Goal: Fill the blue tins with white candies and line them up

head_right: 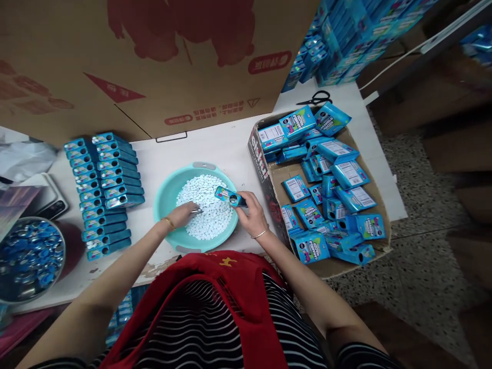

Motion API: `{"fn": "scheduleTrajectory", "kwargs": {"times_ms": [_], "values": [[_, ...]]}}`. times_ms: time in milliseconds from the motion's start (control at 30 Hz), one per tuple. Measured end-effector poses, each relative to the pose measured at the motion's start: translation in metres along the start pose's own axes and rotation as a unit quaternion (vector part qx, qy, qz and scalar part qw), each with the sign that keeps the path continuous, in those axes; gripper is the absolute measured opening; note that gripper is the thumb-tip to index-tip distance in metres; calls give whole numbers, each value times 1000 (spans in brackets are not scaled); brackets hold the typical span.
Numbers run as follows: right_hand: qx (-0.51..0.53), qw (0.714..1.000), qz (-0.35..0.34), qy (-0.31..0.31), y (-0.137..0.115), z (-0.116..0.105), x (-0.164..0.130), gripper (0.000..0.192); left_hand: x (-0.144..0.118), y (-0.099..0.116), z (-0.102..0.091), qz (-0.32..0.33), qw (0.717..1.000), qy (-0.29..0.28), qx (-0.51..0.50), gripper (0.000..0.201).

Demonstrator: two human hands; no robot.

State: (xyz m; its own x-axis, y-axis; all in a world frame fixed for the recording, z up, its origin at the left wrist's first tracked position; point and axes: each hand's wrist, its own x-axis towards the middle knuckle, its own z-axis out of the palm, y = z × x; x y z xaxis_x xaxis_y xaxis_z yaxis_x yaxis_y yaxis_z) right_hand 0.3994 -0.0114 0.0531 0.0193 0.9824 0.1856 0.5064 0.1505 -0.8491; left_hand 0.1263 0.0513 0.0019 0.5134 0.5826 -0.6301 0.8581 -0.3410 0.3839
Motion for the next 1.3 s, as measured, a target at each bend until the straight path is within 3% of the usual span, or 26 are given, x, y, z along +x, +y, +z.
{"fn": "scheduleTrajectory", "kwargs": {"times_ms": [133, 267, 400, 567, 700, 800, 933, 1100, 1200, 1300], "values": [[-14, 1000, 18, 17, -3, -7, 1, 26, 28, 23, 21, 51, 996, 36, -67, 30], [-16, 999, 29, 25, -1, -11, -1, 27, 24, 28, 20, 82, 987, 69, -121, 29], [-15, 999, 26, 31, 0, -11, -4, 28, -9, 22, -4, 114, 976, 99, -156, 23], [-17, 1000, 0, 9, -1, -2, -5, 29, -61, 27, -54, 163, 966, 155, -130, 21], [-9, 998, -40, -36, -1, 14, -5, 35, -87, 45, -90, 176, 972, 147, -55, 19], [-13, 996, -63, -67, -4, 26, -6, 38, -95, 68, -109, 141, 983, 112, 33, 20], [-14, 993, -89, -81, -7, 36, -10, 40, -101, 106, -124, 65, 982, 59, 167, 22], [6, 993, -77, -89, -5, 44, -16, 41, -109, 141, -132, 42, 969, 79, 230, 30], [22, 994, -72, -80, -3, 45, -15, 40, -115, 135, -137, 73, 965, 95, 233, 28], [37, 994, -68, -77, -7, 41, -10, 38, -109, 110, -133, 121, 967, 161, 159, 28]]}}
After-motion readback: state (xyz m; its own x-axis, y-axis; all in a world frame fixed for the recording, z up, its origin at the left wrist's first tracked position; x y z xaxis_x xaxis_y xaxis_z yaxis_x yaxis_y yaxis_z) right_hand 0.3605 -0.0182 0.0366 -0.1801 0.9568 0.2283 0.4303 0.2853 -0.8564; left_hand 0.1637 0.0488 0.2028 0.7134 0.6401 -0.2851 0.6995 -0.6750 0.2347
